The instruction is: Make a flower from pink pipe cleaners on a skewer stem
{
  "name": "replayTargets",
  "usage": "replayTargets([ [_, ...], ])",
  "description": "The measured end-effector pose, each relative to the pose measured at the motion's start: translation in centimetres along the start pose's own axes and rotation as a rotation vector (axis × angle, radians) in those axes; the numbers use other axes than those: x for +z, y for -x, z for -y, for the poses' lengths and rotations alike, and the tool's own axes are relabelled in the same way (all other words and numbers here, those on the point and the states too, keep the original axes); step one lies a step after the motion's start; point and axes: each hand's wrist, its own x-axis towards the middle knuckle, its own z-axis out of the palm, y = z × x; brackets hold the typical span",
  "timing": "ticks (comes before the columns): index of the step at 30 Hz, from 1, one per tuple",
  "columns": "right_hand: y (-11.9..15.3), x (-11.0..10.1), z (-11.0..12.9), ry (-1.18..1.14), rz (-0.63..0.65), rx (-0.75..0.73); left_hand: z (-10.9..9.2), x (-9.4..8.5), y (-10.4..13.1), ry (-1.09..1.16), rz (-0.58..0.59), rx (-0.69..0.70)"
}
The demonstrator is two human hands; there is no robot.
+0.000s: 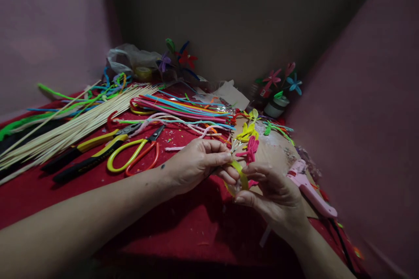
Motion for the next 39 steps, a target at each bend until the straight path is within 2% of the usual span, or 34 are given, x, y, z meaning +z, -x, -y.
replayTargets([
  [4,-0.1,-0.1,0.2,0.010,0.012,0.013,0.0,-0.1,0.0,-0.008,-0.009,0.007],
  [12,-0.7,-0.8,2.1,-0.127,0.106,0.197,-0.2,0.5,0.2,-0.043,0.003,-0.010],
  [19,-1.3,-0.5,2.5,0.045,0.121,0.195,-0.1,0.7,0.5,-0.112,-0.033,-0.038],
  [22,-1.3,-0.4,2.5,0.242,0.130,0.126,0.1,0.7,0.4,-0.113,-0.030,-0.041],
  [25,-1.3,-0.1,2.6,0.487,0.133,-0.026,0.3,0.7,0.3,-0.105,-0.042,-0.043],
  [28,-1.2,0.1,2.5,0.653,0.078,-0.184,0.4,0.7,0.3,-0.097,-0.058,-0.047],
  [36,-0.3,0.0,1.8,0.756,-0.036,-0.330,0.2,1.0,0.3,-0.051,-0.054,-0.034],
  [39,-0.3,0.1,1.8,0.675,-0.046,-0.373,0.2,0.6,0.2,-0.062,-0.074,-0.029],
])
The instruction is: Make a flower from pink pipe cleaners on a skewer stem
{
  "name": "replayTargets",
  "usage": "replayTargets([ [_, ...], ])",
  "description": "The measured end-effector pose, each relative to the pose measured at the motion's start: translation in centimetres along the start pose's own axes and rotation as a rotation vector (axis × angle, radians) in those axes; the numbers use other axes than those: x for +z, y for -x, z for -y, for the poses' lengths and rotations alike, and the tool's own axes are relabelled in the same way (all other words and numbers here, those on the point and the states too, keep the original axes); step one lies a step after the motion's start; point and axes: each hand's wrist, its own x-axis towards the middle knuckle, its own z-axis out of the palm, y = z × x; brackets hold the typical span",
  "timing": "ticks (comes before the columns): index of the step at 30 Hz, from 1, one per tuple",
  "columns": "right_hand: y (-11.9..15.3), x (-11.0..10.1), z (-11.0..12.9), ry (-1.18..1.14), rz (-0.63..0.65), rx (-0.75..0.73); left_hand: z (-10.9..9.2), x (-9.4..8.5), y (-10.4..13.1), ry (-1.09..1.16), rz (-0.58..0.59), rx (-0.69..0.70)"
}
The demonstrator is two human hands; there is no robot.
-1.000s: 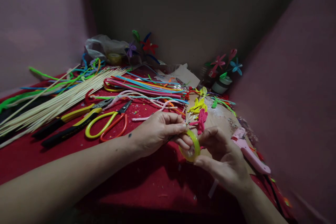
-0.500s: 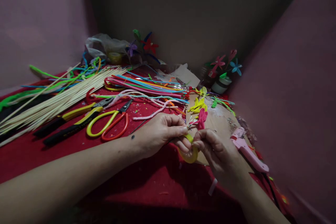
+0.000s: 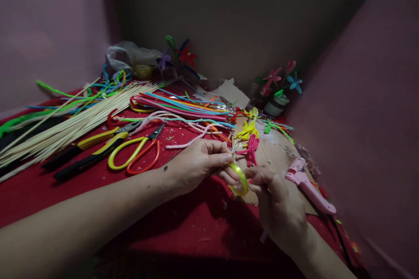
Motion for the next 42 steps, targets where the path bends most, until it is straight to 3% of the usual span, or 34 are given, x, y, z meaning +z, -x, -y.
replayTargets([
  [6,0.2,-0.5,0.4,-0.125,-0.098,0.071,0.0,-0.4,-0.3,0.000,-0.038,0.006],
  [10,0.1,-0.8,0.0,-0.259,0.033,0.213,-0.1,-0.4,-0.3,0.003,-0.009,0.001],
  [14,-0.7,-0.8,-0.3,-0.402,0.141,0.247,-0.1,-0.3,-0.1,0.005,0.020,-0.010],
  [20,-1.7,-0.3,0.0,-0.203,0.179,0.134,-0.1,-0.2,-0.1,-0.012,-0.001,-0.036],
  [24,-1.4,0.0,0.0,-0.095,0.133,0.048,0.0,-0.2,-0.2,-0.015,-0.001,-0.029],
  [34,-0.2,-0.5,0.6,-0.106,-0.014,-0.038,-0.2,-0.1,-0.2,0.014,0.002,0.003],
  [42,0.1,-0.9,0.9,-0.019,0.001,-0.203,-0.2,-0.2,-0.1,0.052,0.021,0.008],
])
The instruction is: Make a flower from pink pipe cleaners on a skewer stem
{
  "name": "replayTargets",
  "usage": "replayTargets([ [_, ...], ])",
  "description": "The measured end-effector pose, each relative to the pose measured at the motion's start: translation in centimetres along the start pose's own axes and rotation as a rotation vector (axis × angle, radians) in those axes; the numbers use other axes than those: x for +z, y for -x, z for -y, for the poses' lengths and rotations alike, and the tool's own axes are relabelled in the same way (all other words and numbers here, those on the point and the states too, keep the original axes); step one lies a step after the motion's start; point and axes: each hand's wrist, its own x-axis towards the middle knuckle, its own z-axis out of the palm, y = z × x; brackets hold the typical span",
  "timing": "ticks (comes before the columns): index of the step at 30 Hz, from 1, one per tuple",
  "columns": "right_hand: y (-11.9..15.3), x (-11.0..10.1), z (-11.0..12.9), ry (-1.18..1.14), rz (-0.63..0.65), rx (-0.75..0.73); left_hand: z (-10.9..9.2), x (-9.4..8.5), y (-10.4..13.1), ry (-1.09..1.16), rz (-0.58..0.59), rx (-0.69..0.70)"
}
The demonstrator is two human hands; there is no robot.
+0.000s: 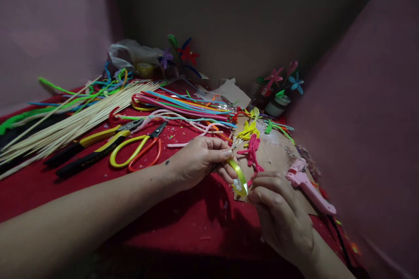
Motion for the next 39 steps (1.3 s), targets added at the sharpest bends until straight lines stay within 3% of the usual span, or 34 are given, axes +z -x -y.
replayTargets([
  [6,0.4,-0.4,0.2,0.070,-0.018,-0.050,-0.1,-0.1,-0.1,0.022,-0.005,0.011],
  [13,1.1,-0.2,0.7,0.094,-0.142,0.024,-0.2,-0.4,-0.2,0.010,0.008,0.019],
  [17,1.6,0.4,-0.3,-0.209,-0.157,0.324,-0.3,-0.3,-0.1,0.010,0.011,0.024],
  [20,1.4,0.8,-0.7,-0.497,-0.036,0.534,-0.3,-0.1,0.0,0.025,0.020,0.026],
  [23,0.9,1.1,-0.7,-0.752,0.069,0.627,-0.2,0.0,0.0,0.045,0.042,0.021],
  [26,0.4,1.2,-0.6,-0.917,0.090,0.689,-0.2,-0.1,0.0,0.043,0.043,0.014],
  [30,-0.3,1.1,-0.8,-0.894,0.022,0.812,-0.9,-0.2,0.2,-0.053,-0.022,0.018],
  [35,-1.4,1.1,-1.2,-0.749,-0.022,0.908,-1.8,0.3,0.7,-0.313,-0.203,0.126],
  [39,-1.8,1.5,-1.4,-0.699,-0.024,0.912,-1.6,0.7,0.7,-0.363,-0.192,0.143],
])
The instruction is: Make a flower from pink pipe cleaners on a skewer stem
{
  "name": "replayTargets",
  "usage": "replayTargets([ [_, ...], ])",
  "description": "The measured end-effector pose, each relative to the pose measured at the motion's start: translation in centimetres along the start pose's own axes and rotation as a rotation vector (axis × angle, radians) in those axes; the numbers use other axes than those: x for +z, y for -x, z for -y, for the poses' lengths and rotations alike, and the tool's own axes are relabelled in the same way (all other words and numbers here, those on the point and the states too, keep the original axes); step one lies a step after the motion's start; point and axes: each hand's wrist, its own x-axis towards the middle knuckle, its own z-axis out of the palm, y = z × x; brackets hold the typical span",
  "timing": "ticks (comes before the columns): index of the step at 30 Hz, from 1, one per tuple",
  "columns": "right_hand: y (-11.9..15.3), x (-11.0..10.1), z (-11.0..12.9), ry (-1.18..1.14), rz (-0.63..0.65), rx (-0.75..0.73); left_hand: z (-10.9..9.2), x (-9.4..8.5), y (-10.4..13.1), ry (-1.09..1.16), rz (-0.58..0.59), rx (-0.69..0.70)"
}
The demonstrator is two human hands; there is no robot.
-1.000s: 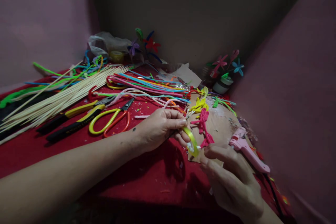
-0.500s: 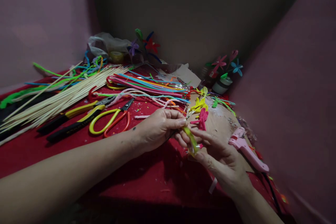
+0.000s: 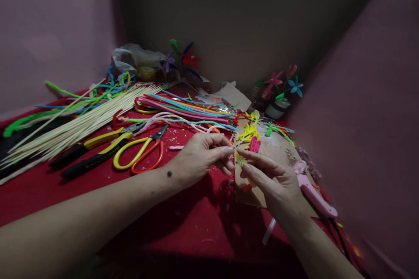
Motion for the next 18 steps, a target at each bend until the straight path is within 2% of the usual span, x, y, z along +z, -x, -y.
replayTargets([
  [7,-0.2,0.3,-0.4,-0.086,-0.021,0.132,1.2,0.1,-0.3,0.001,0.044,-0.005],
  [11,-0.4,0.5,-0.5,-0.163,-0.003,0.230,1.1,0.2,-0.3,-0.007,0.015,0.007],
  [18,-0.5,0.7,-0.8,-0.184,-0.013,0.228,1.2,0.4,-0.4,-0.053,0.000,0.014],
])
